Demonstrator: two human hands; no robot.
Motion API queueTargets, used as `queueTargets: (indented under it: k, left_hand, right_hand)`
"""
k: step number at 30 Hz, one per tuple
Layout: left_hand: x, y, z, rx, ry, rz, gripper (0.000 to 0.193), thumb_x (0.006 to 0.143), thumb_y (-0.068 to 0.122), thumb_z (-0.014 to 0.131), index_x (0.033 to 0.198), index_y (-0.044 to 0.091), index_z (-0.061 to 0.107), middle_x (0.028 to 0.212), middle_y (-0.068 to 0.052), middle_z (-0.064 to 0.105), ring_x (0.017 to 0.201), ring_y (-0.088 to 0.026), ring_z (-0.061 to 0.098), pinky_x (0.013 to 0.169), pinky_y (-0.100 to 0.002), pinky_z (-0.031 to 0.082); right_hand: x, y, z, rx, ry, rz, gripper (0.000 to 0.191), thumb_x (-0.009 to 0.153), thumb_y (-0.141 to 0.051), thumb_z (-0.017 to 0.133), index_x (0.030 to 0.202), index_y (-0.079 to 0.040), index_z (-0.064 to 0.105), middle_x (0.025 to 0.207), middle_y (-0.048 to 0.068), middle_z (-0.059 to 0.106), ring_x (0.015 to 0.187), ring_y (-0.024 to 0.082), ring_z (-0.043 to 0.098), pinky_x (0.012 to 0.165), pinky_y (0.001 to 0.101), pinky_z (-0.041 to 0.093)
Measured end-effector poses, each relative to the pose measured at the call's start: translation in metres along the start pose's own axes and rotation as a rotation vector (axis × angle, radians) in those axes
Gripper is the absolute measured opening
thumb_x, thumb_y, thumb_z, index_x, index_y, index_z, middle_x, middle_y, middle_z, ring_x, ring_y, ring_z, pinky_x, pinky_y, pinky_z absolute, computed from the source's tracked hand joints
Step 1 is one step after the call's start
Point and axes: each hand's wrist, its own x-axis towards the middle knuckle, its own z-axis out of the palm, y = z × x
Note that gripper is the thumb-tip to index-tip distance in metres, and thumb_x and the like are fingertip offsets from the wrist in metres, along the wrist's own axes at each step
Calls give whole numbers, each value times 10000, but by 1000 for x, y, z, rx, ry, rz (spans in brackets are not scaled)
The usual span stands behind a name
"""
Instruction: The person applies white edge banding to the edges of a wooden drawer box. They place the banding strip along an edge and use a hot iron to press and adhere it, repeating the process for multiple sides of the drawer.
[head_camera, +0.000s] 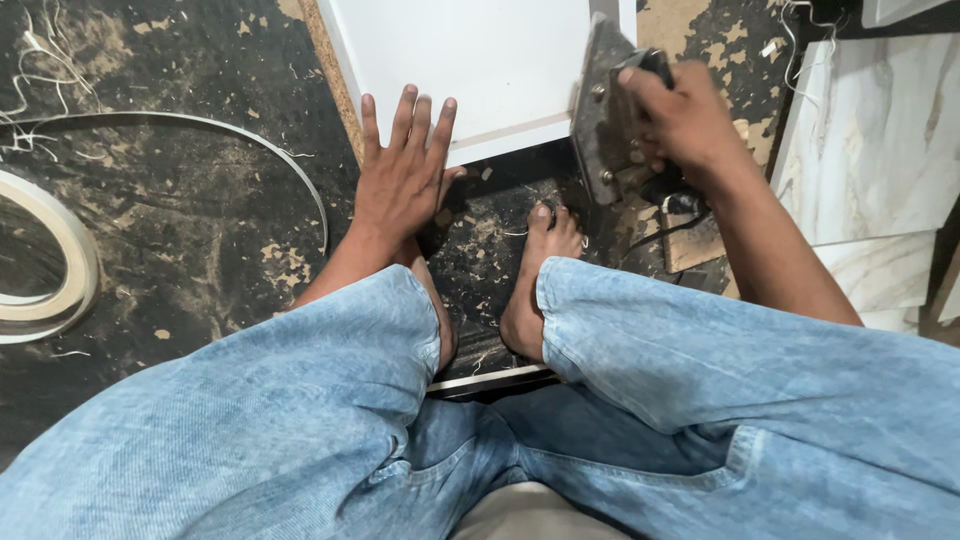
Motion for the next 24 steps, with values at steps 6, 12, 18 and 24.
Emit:
queueTargets:
  k: [6,12,18,24]
  left_hand:
    - [-32,-16,2,-306,249,-299,786,1098,552,434,1619,-5,245,1628,-335,299,1551,-421,204,1265,-593,137]
    - [-66,-45,45,-1635,512,-758,679,1123,437,322,1491,-121,443,1486,-285,548,1399,-385,573,1184,-475,495]
    - [-71,-63,55,-1828,554,-772,667,1114,427,336,1450,-134,464,1452,-292,566,1360,-368,603,1121,-444,548]
    - [-45,-44,22,-946,657,-874,449,1115,344,481,1399,17,602,1372,-180,662,1309,-345,641,1136,-460,507]
  right_hand:
    - [17,2,50,-264,-115,14,425,1045,-336,611,699,-92,573,546,-28,495,426,92,456,398,283,345]
    - [35,-5,141,-354,-274,-207,383,1021,-350,629,779,-59,690,554,7,604,449,107,575,420,309,452]
    - [33,-30,204,-356,-282,-265,479,1006,-357,659,693,5,661,509,44,556,435,131,522,409,345,411]
    - [26,-21,181,-330,-208,-328,510,1040,-324,663,691,43,601,518,76,466,465,149,429,438,368,351]
